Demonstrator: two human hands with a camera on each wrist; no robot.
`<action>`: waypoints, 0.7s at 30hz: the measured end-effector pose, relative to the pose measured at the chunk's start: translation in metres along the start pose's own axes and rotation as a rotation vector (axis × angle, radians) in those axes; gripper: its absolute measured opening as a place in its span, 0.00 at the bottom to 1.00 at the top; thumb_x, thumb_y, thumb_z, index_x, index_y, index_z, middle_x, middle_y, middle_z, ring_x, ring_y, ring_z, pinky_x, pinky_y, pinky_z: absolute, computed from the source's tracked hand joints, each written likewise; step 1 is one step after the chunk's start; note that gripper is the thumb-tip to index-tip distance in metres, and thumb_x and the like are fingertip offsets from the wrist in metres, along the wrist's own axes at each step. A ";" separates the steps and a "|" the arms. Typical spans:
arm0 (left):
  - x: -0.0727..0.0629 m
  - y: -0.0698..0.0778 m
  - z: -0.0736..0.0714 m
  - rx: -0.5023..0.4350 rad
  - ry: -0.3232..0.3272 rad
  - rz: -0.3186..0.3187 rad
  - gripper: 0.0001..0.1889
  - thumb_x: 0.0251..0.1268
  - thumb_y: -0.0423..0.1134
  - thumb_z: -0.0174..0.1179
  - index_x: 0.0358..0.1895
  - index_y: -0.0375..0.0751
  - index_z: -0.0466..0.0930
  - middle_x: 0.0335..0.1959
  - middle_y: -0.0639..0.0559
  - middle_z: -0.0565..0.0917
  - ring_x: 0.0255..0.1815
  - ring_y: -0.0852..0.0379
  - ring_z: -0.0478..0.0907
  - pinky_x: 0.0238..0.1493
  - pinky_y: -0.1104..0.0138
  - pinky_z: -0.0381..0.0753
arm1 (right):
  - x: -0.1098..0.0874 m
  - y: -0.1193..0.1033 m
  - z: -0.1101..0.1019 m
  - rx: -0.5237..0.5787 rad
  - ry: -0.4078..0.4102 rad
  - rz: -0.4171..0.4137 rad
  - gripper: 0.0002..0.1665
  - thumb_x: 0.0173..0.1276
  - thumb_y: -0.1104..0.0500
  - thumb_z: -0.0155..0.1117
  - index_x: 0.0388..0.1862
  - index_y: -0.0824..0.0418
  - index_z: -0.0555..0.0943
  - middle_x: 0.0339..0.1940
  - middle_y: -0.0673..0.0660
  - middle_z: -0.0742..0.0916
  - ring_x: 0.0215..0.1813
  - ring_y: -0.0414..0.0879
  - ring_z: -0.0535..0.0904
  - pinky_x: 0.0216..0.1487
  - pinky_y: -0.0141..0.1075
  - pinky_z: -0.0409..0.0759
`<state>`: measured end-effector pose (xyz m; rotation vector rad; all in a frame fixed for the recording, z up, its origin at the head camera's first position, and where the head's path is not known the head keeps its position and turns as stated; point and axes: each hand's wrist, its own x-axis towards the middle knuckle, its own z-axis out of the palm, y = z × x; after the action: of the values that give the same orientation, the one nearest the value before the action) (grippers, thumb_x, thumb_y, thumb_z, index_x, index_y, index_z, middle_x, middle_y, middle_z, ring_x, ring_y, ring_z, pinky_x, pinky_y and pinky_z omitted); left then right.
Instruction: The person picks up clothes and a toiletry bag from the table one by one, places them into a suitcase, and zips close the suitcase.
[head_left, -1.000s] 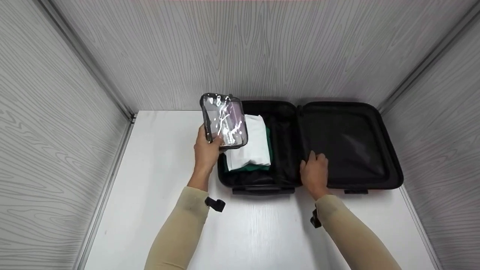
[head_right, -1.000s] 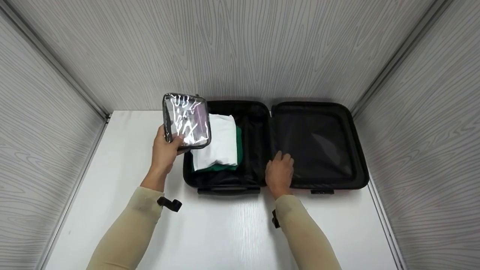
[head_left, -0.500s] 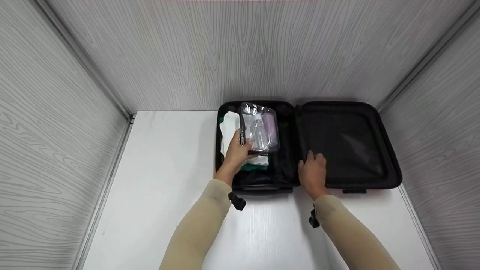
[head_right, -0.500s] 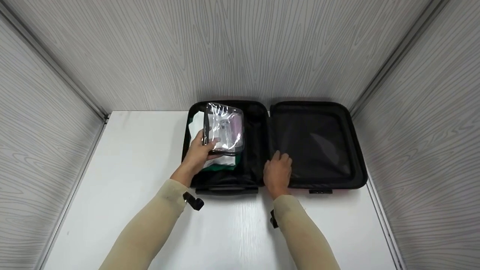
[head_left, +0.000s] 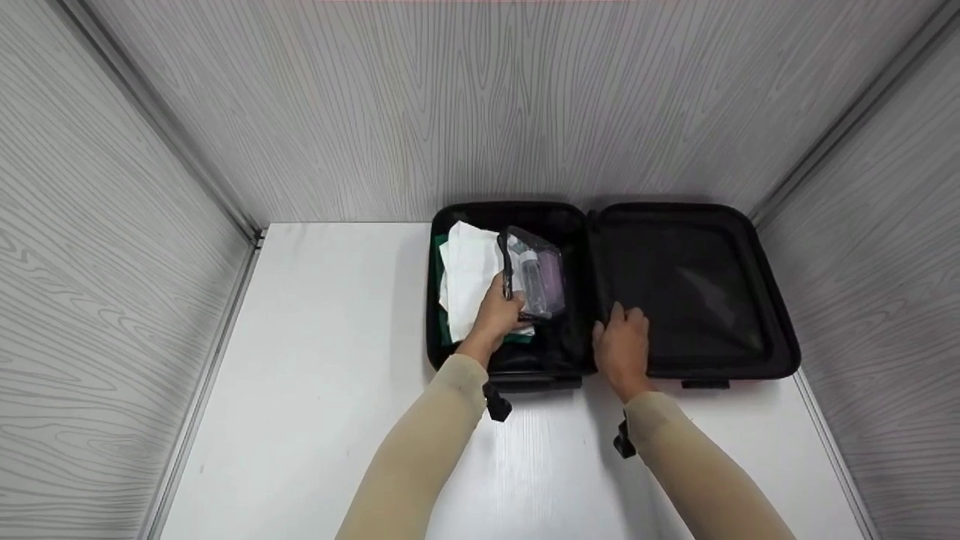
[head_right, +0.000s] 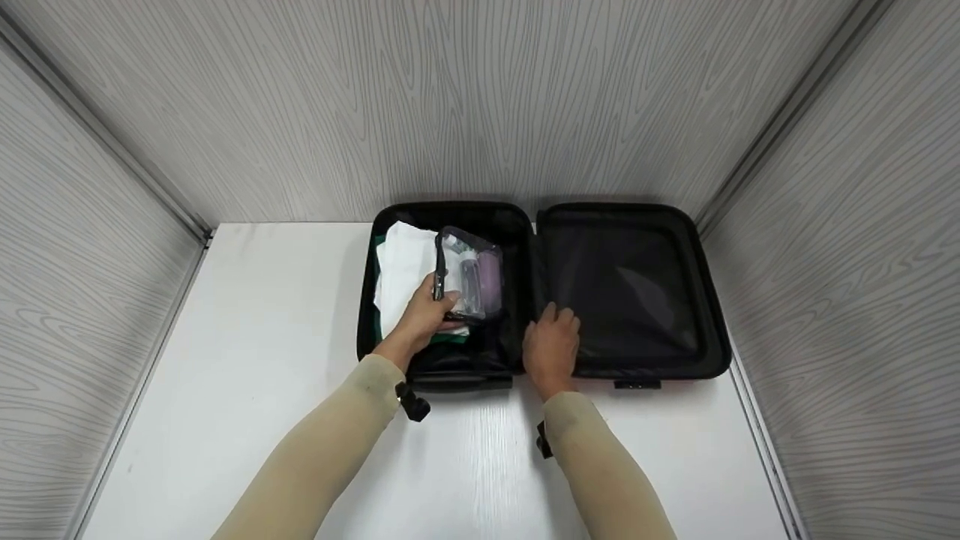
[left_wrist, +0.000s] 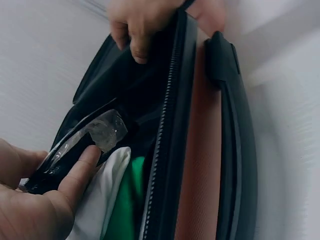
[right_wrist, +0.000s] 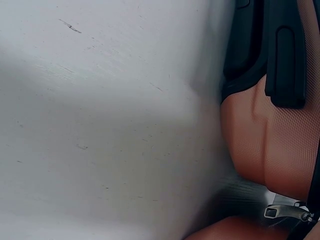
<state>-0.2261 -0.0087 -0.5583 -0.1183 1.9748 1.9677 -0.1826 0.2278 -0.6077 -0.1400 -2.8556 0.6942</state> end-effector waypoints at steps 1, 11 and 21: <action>0.001 0.001 0.001 0.023 -0.001 -0.012 0.34 0.86 0.35 0.46 0.88 0.49 0.45 0.81 0.36 0.61 0.64 0.41 0.75 0.55 0.52 0.84 | 0.000 0.000 0.000 0.001 -0.002 0.002 0.34 0.81 0.57 0.61 0.75 0.78 0.69 0.58 0.76 0.76 0.61 0.69 0.73 0.61 0.58 0.79; 0.002 0.007 0.014 0.422 0.088 -0.007 0.41 0.81 0.36 0.54 0.87 0.42 0.41 0.76 0.32 0.67 0.70 0.40 0.76 0.63 0.52 0.81 | 0.000 0.001 0.001 0.009 -0.002 0.000 0.34 0.82 0.56 0.60 0.75 0.77 0.68 0.58 0.75 0.76 0.60 0.68 0.73 0.61 0.57 0.79; -0.003 -0.005 0.024 1.292 0.208 0.326 0.15 0.68 0.34 0.69 0.56 0.38 0.87 0.54 0.38 0.79 0.50 0.40 0.77 0.48 0.53 0.85 | 0.002 0.002 0.001 0.017 -0.004 0.037 0.34 0.81 0.56 0.60 0.76 0.76 0.68 0.59 0.75 0.76 0.62 0.68 0.73 0.63 0.58 0.78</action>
<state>-0.2168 0.0144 -0.5615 0.3490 3.1086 0.4673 -0.1844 0.2288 -0.6093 -0.1894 -2.8571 0.7271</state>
